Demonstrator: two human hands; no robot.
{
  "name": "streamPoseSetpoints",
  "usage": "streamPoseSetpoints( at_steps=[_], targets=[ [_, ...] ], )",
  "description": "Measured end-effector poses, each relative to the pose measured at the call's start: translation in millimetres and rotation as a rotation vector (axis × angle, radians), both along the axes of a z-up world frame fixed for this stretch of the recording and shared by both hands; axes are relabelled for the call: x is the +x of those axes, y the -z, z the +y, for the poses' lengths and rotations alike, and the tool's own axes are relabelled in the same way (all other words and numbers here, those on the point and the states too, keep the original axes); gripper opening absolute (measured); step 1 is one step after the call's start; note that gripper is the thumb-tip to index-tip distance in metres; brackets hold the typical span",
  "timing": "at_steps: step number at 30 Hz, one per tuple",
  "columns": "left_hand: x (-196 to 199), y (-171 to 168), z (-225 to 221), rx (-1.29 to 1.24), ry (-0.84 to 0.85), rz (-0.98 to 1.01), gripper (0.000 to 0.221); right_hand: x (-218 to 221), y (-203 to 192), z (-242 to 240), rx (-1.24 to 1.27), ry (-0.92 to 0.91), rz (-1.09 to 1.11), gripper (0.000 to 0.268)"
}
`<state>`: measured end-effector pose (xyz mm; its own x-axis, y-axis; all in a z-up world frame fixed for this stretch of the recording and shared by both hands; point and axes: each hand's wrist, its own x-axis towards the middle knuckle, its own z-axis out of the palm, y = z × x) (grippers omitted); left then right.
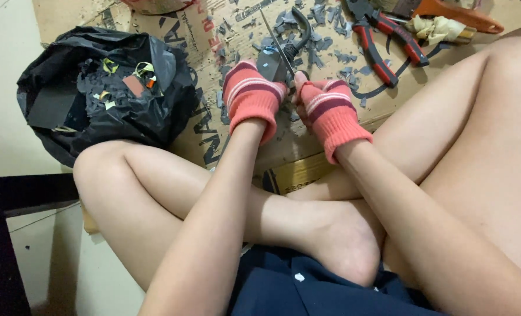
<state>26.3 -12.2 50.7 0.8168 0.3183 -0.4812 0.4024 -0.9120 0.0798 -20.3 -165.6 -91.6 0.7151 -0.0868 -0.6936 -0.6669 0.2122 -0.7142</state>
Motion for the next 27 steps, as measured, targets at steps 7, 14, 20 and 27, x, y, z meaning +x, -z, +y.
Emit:
streamPoseSetpoints(
  at_steps=[7,14,20,27],
  targets=[
    [22,15,-9,-0.035,0.02,0.041,0.068,10,26,-7,0.409,0.018,0.229,0.036],
    [27,43,1,-0.061,0.008,0.081,0.068,11,-7,10,-0.31,-0.174,-0.006,0.036],
    [36,62,6,-0.075,-0.006,0.099,0.069,34,-13,17,-0.441,-0.299,-0.052,0.035],
    [10,-20,-24,-0.169,-0.012,0.225,0.082,38,-74,16,-0.499,-0.431,-0.171,0.039]
  ],
)
